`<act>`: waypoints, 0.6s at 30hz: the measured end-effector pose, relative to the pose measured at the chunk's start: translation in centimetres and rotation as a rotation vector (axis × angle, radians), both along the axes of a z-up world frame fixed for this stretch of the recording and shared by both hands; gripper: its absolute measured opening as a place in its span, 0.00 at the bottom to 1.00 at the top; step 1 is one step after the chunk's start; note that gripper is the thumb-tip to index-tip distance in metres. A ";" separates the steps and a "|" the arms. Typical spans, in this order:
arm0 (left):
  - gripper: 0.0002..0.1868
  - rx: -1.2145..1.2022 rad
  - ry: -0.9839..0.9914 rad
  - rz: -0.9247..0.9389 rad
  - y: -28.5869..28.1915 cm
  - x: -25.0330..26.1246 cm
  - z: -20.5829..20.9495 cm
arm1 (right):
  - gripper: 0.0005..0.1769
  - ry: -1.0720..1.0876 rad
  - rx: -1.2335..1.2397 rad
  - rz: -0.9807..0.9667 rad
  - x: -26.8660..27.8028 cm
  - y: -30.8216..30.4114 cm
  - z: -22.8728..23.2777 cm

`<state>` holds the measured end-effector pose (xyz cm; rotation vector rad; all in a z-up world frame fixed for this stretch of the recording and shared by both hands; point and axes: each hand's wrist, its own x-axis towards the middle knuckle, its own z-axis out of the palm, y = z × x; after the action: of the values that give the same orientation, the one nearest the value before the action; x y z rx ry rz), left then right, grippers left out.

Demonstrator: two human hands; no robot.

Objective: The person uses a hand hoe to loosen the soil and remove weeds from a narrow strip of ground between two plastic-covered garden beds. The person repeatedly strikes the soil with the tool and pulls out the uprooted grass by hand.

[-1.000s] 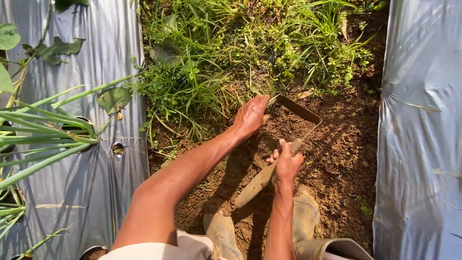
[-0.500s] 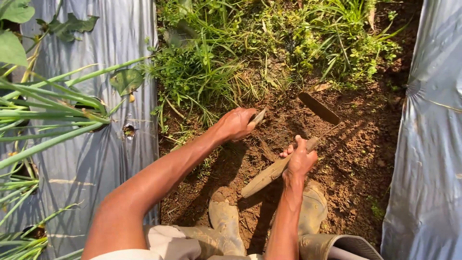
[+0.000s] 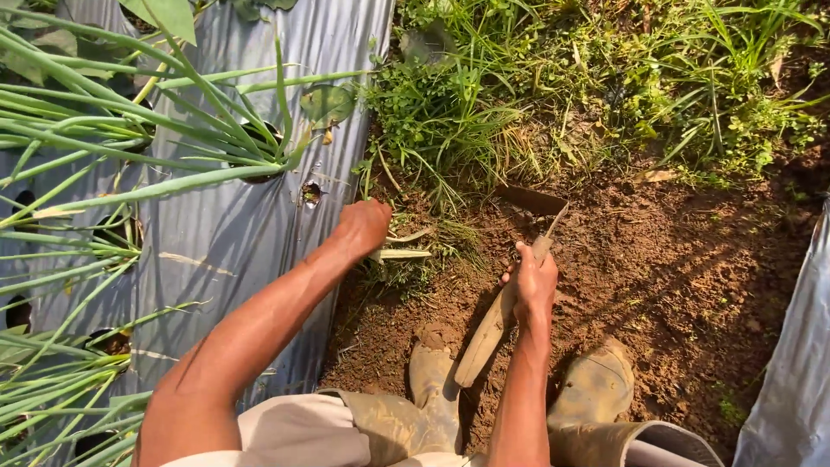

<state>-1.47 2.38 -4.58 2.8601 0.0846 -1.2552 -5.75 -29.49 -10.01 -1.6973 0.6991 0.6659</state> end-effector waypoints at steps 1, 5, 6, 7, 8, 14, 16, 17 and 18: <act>0.10 -0.002 -0.003 0.004 1.8 -1.0 -4.4 | 0.36 -0.003 -0.002 0.004 0.0 0.5 0.9; 0.15 -0.184 -0.405 0.084 2.7 -2.1 -8.1 | 0.24 -0.079 0.097 -0.231 0.1 1.9 2.6; 0.13 -0.261 -0.440 0.128 1.5 -1.7 -5.6 | 0.23 -0.075 0.087 -0.263 0.0 2.2 2.6; 0.13 -0.266 -0.444 0.129 1.4 -1.6 -7.0 | 0.23 -0.081 0.083 -0.261 -0.1 2.3 1.2; 0.08 -0.335 -0.583 0.125 1.3 -1.4 -8.5 | 0.24 -0.094 0.078 -0.248 -0.3 2.3 -0.3; 0.04 -0.616 -0.718 0.136 -2.7 1.0 -2.5 | 0.26 -0.138 -0.125 -0.084 -0.9 3.2 2.8; 0.09 -0.620 -0.749 0.027 -4.2 2.1 -0.7 | 0.24 -0.155 -0.183 -0.005 -1.3 2.8 3.9; 0.17 -0.614 -0.807 -0.147 -5.0 3.1 0.0 | 0.24 -0.175 -0.198 0.022 -1.3 2.5 4.7; 0.25 -0.605 -0.864 -0.322 -5.8 4.1 0.7 | 0.24 -0.194 -0.214 0.049 -1.4 2.3 5.5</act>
<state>2.65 -3.43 -3.93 2.6171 -0.6519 0.0681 -7.14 -27.22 -4.49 -1.9512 0.6090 0.4640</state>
